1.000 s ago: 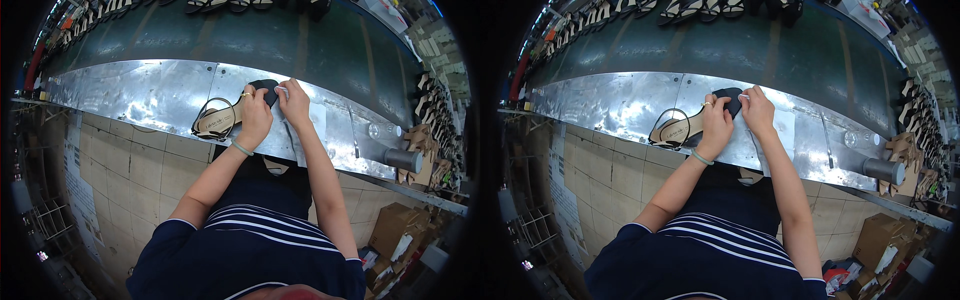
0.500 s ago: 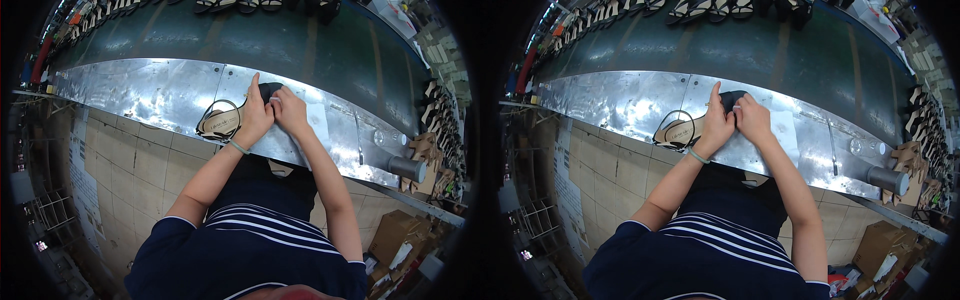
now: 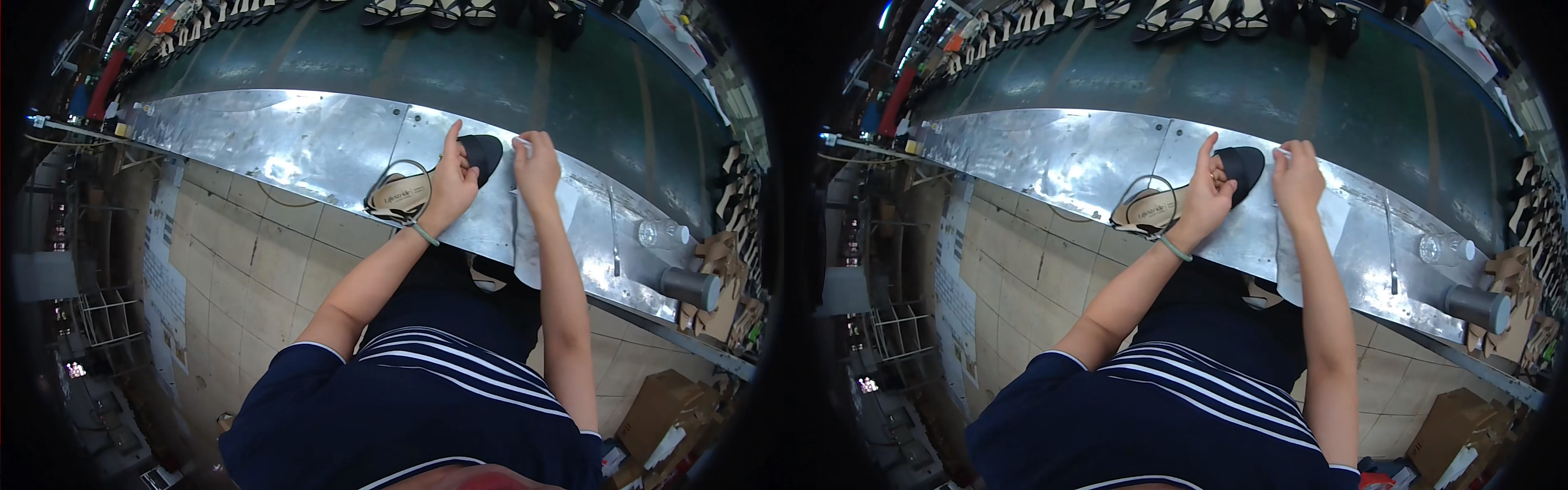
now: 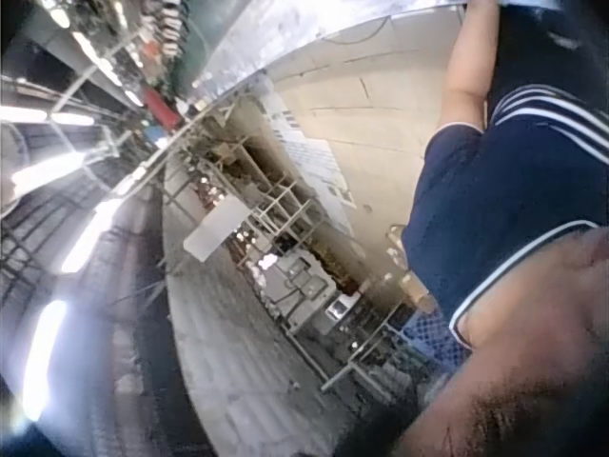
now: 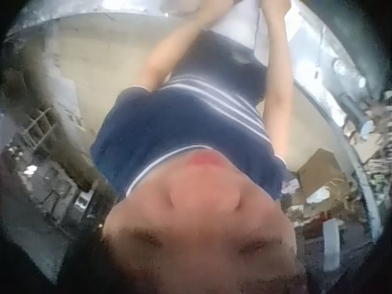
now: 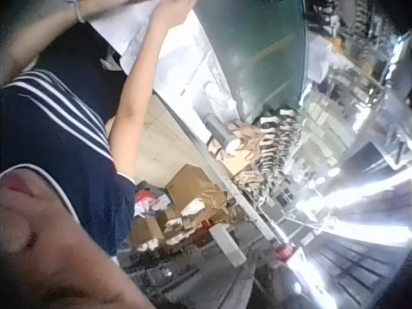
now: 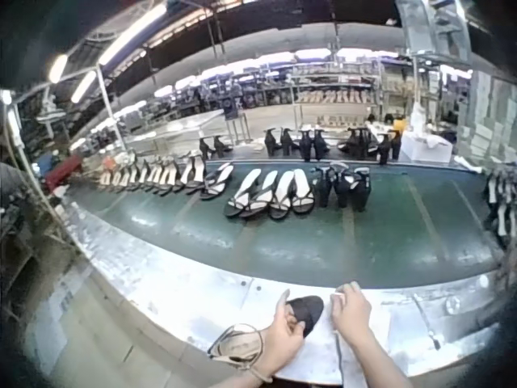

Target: The person is cleaning shoes using a cloth and a liquid solution.

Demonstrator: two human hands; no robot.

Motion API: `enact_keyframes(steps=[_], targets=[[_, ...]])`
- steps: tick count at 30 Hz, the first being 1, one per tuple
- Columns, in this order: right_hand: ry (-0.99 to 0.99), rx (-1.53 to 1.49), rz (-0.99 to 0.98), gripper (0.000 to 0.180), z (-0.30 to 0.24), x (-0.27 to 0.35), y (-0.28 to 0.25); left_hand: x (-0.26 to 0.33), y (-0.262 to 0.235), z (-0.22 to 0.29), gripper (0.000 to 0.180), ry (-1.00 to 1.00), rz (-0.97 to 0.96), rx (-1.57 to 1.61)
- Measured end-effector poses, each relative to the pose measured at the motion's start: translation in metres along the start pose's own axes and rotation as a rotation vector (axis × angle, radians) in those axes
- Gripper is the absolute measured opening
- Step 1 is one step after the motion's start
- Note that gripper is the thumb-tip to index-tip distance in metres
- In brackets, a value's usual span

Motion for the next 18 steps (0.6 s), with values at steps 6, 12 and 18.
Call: enact_keyframes(steps=[6, 12, 18], targets=[[-0.039, -0.343, -0.153, 0.018, 0.021, 0.015, -0.033, 0.077, -0.011, 0.080, 0.056, 0.472, -0.278, -0.376], [0.113, -0.486, -0.055, 0.019, 0.083, 0.044, -0.025, 0.132, -0.114, 0.050, 0.049, 0.359, 0.094, -0.577], [0.049, -0.484, -0.003, 0.017, 0.074, 0.048, -0.028, 0.096, -0.132, 0.023, 0.079, 0.136, 0.208, -0.194]])
Point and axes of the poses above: each hand's wrist, its own x-axis away from the middle knuckle, its own y-axis out of the palm, z = x × y, the point moved 4 cm from there along -x, towards the middle knuckle, and after that the axes turned 8 degrees about y, right-handed, at the moved point
